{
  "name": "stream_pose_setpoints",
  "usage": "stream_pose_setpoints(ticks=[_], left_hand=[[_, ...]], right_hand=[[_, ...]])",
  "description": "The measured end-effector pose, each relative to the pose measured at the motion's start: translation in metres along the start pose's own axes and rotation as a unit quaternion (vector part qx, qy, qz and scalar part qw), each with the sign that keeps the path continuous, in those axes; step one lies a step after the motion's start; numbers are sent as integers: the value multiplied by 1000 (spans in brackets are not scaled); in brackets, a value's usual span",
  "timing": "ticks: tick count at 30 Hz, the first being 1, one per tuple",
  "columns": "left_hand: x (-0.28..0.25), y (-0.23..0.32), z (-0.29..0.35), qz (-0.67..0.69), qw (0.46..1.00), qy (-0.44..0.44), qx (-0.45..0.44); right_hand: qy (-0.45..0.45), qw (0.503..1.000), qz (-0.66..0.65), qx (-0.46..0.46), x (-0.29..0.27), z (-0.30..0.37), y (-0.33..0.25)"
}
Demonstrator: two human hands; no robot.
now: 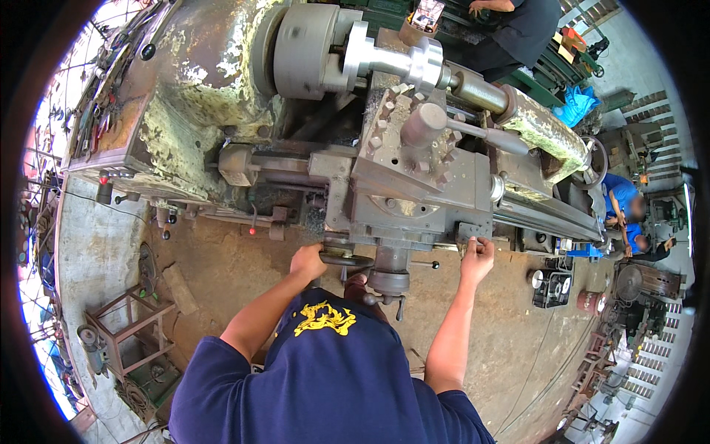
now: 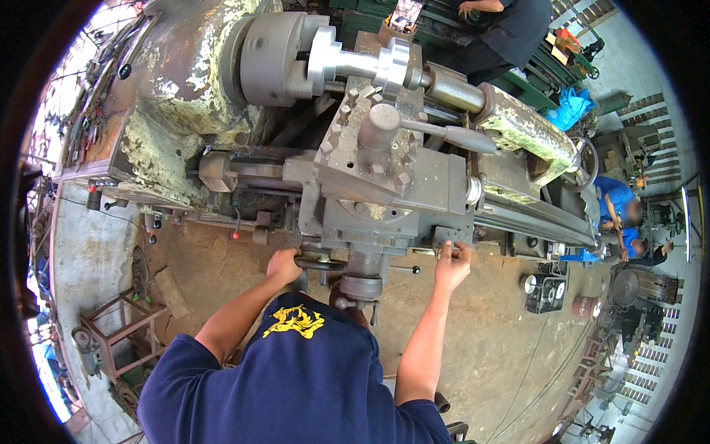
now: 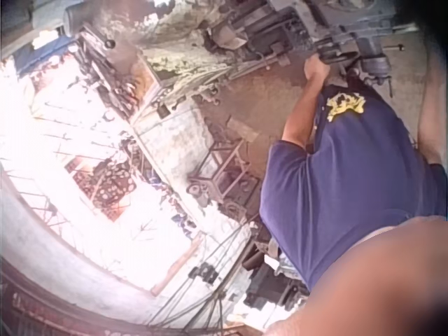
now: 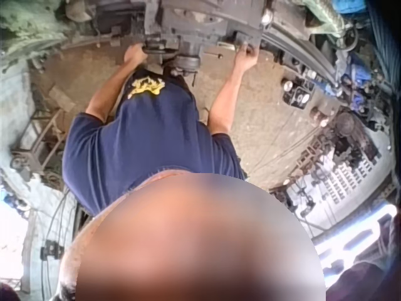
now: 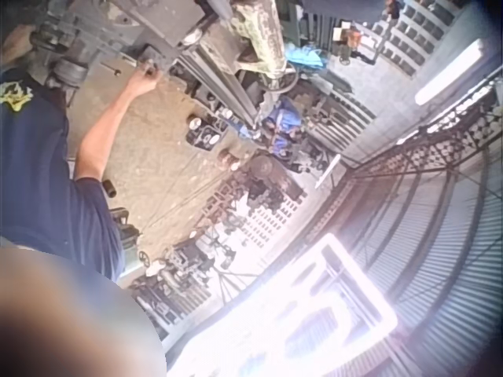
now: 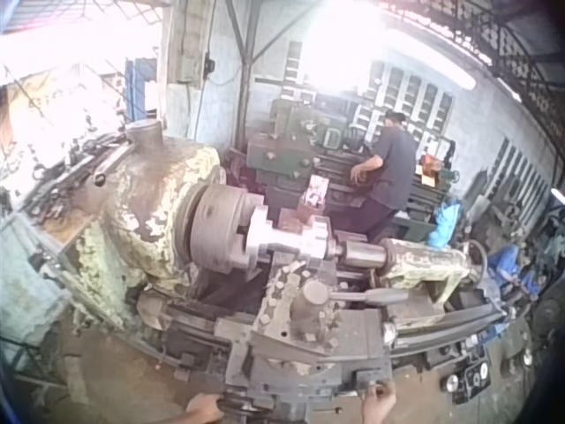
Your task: The person operates a metal lathe in a workshop, using both hands to turn control knobs and levers while a cylindrical metal workpiece rotates in the chuck. The person adjusts the tool carriage and cross-slide to machine the workpiece surface.
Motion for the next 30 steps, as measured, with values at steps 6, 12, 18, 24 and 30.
stream_pose_setpoints(ticks=[6, 12, 18, 24, 30], left_hand=[[-1, -2, 2, 15, 1000, -1, -18], [1, -4, 0, 19, 1000, 11, -15], [1, -4, 1, 18, 1000, 6, -22], [1, -4, -1, 20, 1000, 7, -12], [1, -4, -1, 12, 1000, -2, -13]], right_hand=[[0, 1000, 8, -1, -1, 1, -1], [1, 1000, 6, -4, 0, 0, -3], [3, 1000, 11, -5, -1, 1, -4], [7, 1000, 18, -8, -1, 1, -5], [5, 1000, 18, -6, -1, 1, -6]])
Point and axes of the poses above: each hand's wrist, its own z-axis away from the middle knuckle, its own x-axis out of the palm, y = z × x, the point moved 9 cm from there along -z, towards the middle knuckle, and after that the axes turned 13 degrees about x, right-handed, at the moved point
